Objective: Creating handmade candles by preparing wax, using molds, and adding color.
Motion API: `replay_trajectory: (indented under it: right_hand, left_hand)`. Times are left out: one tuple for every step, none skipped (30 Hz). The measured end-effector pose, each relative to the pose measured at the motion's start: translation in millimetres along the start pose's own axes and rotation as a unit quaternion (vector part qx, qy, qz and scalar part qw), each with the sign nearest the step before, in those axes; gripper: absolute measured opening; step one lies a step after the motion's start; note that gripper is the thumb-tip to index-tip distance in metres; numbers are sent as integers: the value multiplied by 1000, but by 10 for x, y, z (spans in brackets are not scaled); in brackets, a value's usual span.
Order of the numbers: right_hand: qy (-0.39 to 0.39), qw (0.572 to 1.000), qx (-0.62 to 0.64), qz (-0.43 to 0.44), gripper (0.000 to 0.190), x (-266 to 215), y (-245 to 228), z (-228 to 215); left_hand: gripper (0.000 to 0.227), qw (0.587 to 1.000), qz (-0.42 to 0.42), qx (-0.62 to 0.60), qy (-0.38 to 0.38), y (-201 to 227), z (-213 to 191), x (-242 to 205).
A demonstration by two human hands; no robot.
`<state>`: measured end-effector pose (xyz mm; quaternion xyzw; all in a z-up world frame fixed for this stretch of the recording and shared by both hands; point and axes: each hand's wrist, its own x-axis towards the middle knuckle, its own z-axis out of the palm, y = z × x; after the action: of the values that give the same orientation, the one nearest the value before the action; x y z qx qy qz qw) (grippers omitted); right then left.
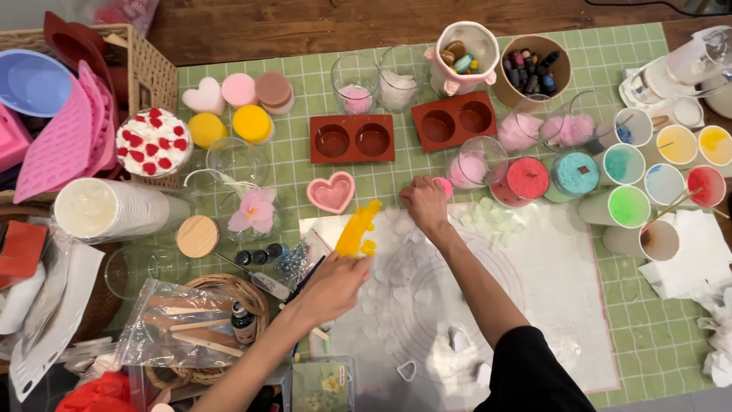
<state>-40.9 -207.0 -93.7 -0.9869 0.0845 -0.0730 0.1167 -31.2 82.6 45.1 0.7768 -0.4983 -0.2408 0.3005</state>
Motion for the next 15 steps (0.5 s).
replay_trajectory:
  right_hand:
    - [0,1000,1,-1,9,-5,11,12]
    - [-10,1000,13,-10,10,-9,15,26]
    - [-19,999,24,-20,11,-15,18,38]
    - [-18,999,25,-22,11,-22,25,49]
    - [-22,999,38,-12,9,-31,31,58]
    - [-26,998,51,-3,8,-40,40,63]
    - [-25,998,51,-5,8,-33,44,126]
    - [-19,999,39,4,7,-34,50,188]
    - [-13,999,26,13,7,-36,57,247]
    - [-10,1000,27,12,7,-17,55,287]
    - [-19,1000,9,-2,8,-1,52,323]
    - [-27,999,-10,-15,10,7,59,351]
    - [-24,1000,-10,-15,10,21,69,351]
    - [-19,999,-16,-38,7,25,88,337]
    - [-14,998,-22,-61,6,25,103,317]
  left_hand:
    - [7,1000,-1,1,1,4,-56,-134]
    - [6,999,-30,-27,8,8,-112,-276]
    - [6,997,-59,-55,16,16,-169,-420]
    - [6,997,-60,-54,18,-13,-181,-524]
    - [6,992,-97,-58,48,-40,-192,-630]
    - [7,986,-133,-64,79,-64,-202,-736]
    - [7,986,-133,-62,81,-54,-209,-786]
    - [10,980,-170,-57,85,-44,-218,-834]
    - [13,973,-207,-51,89,-30,-228,-881]
    - [13,973,-206,-49,91,17,-239,-904]
    - [16,971,-211,-58,100,69,-249,-930]
    - [19,968,-214,-66,109,122,-253,-952]
    - [19,969,-212,-65,111,147,-212,-977]
    - [21,969,-205,-68,123,173,-173,-998]
    - [23,968,-198,-71,135,204,-137,-1024]
